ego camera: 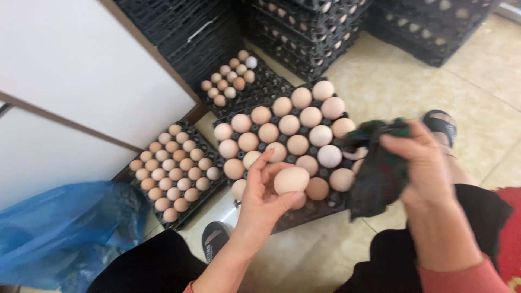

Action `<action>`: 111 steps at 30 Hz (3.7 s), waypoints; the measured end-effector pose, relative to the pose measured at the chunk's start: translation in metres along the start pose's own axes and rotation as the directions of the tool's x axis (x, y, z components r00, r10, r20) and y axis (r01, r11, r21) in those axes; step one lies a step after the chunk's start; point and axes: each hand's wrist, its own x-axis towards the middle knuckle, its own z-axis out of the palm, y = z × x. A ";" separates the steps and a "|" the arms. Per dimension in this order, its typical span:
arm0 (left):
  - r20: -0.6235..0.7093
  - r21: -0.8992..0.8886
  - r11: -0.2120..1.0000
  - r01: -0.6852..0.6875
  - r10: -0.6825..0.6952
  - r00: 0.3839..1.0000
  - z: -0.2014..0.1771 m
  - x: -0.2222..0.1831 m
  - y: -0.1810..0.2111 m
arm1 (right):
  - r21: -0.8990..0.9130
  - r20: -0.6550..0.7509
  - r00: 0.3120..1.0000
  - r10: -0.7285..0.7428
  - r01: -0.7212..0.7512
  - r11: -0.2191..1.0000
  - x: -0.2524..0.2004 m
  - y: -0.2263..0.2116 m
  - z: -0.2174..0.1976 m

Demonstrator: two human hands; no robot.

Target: Inspecting and cleaning individual eggs from a tray using a cloth in a processing area.

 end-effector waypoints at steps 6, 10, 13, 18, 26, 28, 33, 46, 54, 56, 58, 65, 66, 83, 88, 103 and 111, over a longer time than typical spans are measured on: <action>0.079 0.828 0.495 -0.264 0.363 0.928 -0.039 0.006 0.001 | 0.097 0.000 0.997 -0.082 0.081 0.992 0.003 -0.008 -0.014; 0.364 0.904 0.084 -0.419 0.361 0.858 -0.060 0.025 -0.010 | 0.109 0.026 0.996 -0.082 0.078 0.991 0.000 -0.011 -0.012; 0.374 0.916 0.051 -0.399 0.258 0.891 -0.072 0.034 -0.013 | 0.130 -0.022 0.998 -0.060 0.062 0.990 0.001 -0.010 -0.014; -0.064 0.900 0.435 -0.040 0.224 0.973 -0.095 0.010 0.039 | 0.088 0.090 0.989 -0.118 0.110 0.990 0.009 -0.010 -0.033; -0.200 0.977 0.127 0.172 0.260 0.945 -0.099 0.000 -0.030 | 0.121 0.118 0.981 -0.152 0.137 0.983 0.005 -0.009 -0.025; -0.345 0.892 0.361 0.273 0.151 0.926 -0.094 -0.002 -0.022 | 0.016 0.003 0.991 -0.137 0.137 0.990 0.003 -0.008 -0.023; -0.363 0.020 0.995 0.100 -0.086 0.928 -0.111 -0.014 -0.010 | -0.079 0.129 0.981 -0.145 0.156 0.985 0.015 0.005 -0.042; -0.290 0.793 0.591 0.149 0.151 0.945 -0.079 -0.012 -0.007 | -0.094 0.123 0.983 -0.136 0.148 0.985 0.010 -0.001 -0.035; -0.181 0.932 0.354 0.077 0.271 0.945 -0.086 -0.009 -0.017 | -0.029 0.104 0.982 -0.159 0.163 0.986 0.006 -0.004 -0.036; -0.169 0.926 0.372 0.056 0.279 0.945 -0.086 -0.011 -0.016 | -0.003 0.115 0.980 -0.164 0.165 0.986 0.004 -0.003 -0.034; -0.237 0.775 0.629 0.069 0.188 0.953 -0.087 -0.014 -0.012 | -0.060 0.082 0.982 -0.169 0.174 0.983 0.002 -0.003 -0.033; -0.211 0.562 0.827 0.015 0.125 0.969 -0.099 -0.017 -0.008 | -0.006 0.117 0.979 -0.168 0.169 0.986 0.005 0.000 -0.035; -0.233 0.639 0.767 0.056 0.123 0.965 -0.096 -0.016 -0.007 | 0.026 0.126 0.979 -0.158 0.156 0.987 0.005 -0.001 -0.034; -0.263 0.961 0.159 0.225 0.293 0.919 -0.079 -0.043 -0.043 | 0.017 0.160 0.975 -0.154 0.153 0.988 0.005 -0.001 -0.035; -0.420 0.046 0.994 0.098 -0.070 0.905 -0.107 -0.060 -0.048 | -0.050 0.171 0.975 -0.142 0.153 0.987 0.007 0.003 -0.043; -0.163 0.788 0.613 0.061 0.112 0.980 -0.077 -0.060 -0.021 | -0.036 0.158 0.975 -0.156 0.163 0.986 0.008 0.006 -0.046; 0.055 0.985 0.124 -0.121 0.439 0.897 -0.078 -0.025 -0.025 | -0.015 0.093 0.983 -0.158 0.160 0.987 0.005 0.001 -0.045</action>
